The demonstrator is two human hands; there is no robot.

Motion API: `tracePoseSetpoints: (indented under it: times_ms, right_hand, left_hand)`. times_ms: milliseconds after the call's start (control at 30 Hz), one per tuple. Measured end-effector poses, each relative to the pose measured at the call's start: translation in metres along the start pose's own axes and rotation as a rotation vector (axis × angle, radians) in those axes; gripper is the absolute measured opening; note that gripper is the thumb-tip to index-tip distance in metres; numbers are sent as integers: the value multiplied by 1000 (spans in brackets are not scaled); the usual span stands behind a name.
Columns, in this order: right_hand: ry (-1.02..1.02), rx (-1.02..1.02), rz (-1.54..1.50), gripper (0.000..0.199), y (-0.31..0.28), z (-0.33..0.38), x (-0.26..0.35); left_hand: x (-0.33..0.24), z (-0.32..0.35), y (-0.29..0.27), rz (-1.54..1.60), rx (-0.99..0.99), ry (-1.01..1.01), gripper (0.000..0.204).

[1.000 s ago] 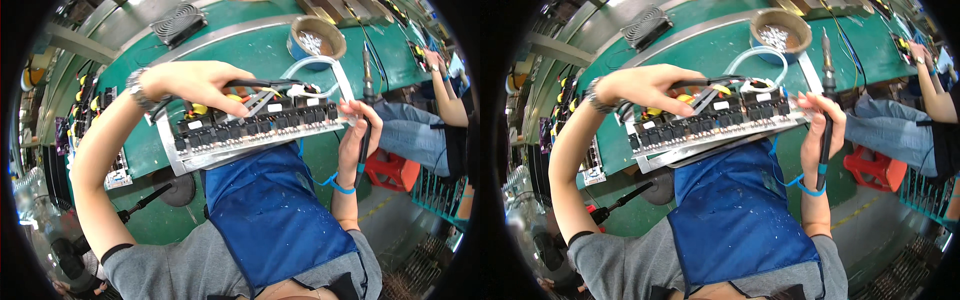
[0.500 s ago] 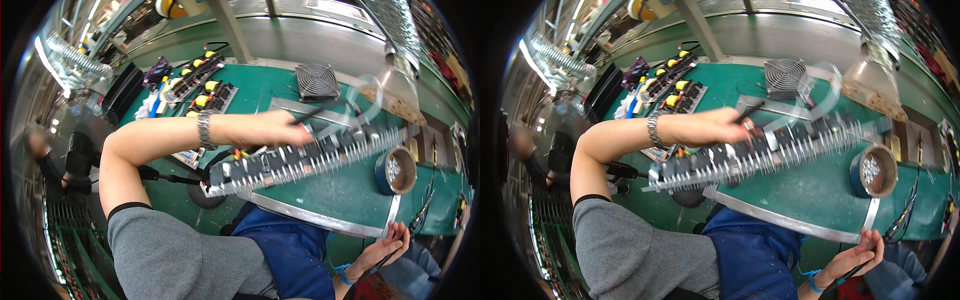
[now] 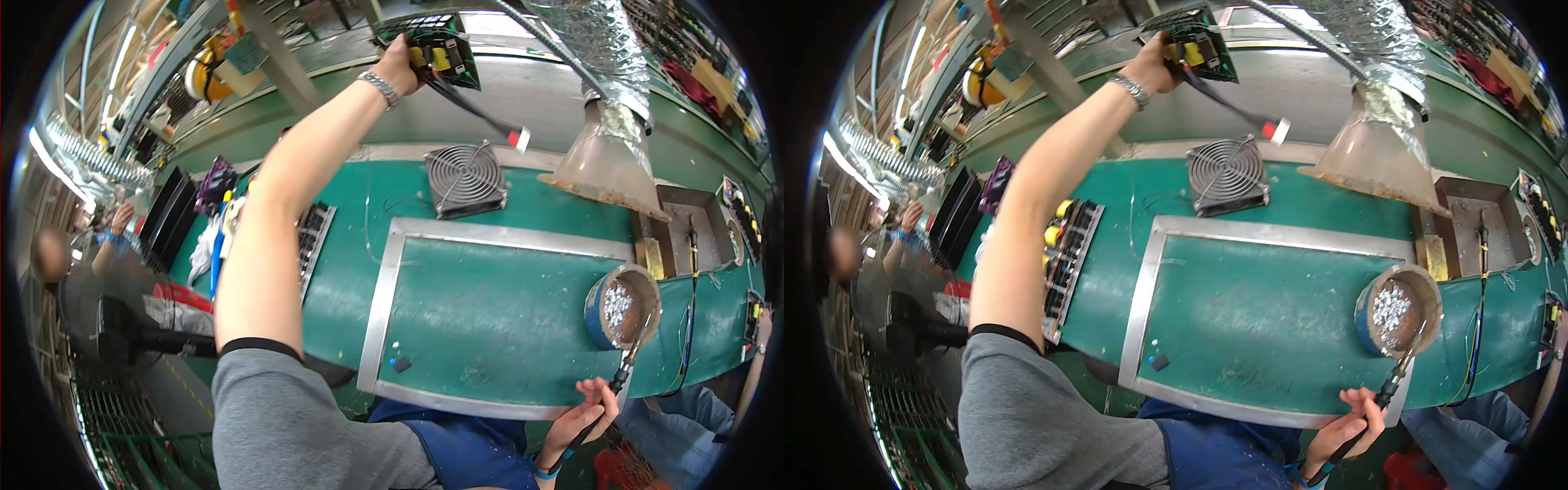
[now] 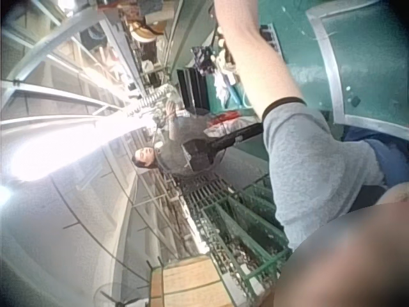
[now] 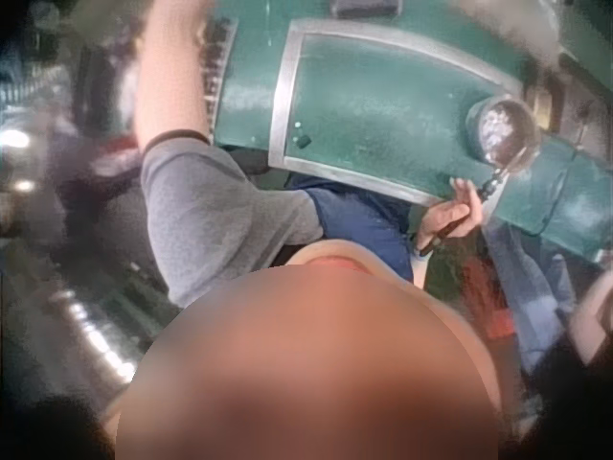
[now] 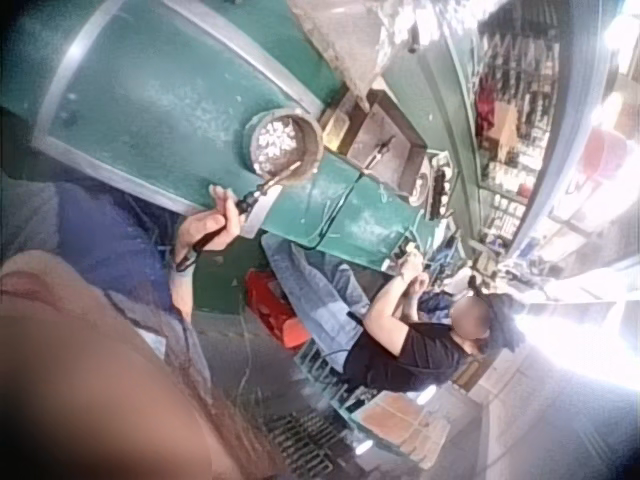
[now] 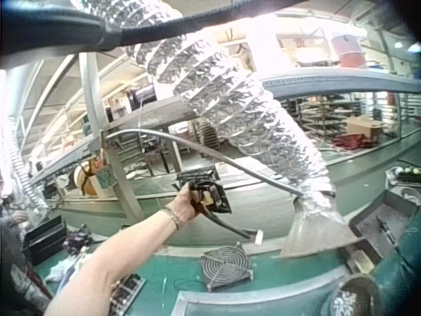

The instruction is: The person solders joints on a circuit board using a soldering iron and solder wire, turns the board assembly over by hand, and solders additional electrical contacts.

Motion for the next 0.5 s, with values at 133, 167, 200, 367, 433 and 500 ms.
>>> tracePoseSetpoints:
  times_ms: [133, 167, 200, 367, 433, 500]
  right_hand:
    - [-46, -20, 42, 45, 0, 2, 3]
    - [-26, -31, 47, 46, 0, 2, 1]
    - [-15, -42, 70, 46, -2, 1, 0]
    - [11, -56, 32, 42, 0, 0, 0]
    - [38, -78, -4, 41, -2, 0, -2]
    - [27, -85, -7, 41, -3, -1, -3]
  left_hand:
    - [39, -101, 0, 227, -189, 63, 21]
    - [51, -115, -10, 183, -296, 85, 22]
    - [61, -123, -22, 126, -417, 86, 24]
    - [45, -105, 13, -156, -53, 139, 35]
    - [30, -51, 9, -180, 20, 132, 34]
    - [4, 27, -4, -153, 135, 141, 30]
Point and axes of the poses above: each hand's wrist, its own z-axis away from the middle knuckle, its own y-axis out of the palm, x = y × z, the point moved 10 cm from there along -z, towards the middle knuckle, and after that the axes turned 7 degrees about -x, right-handed, at the moved point
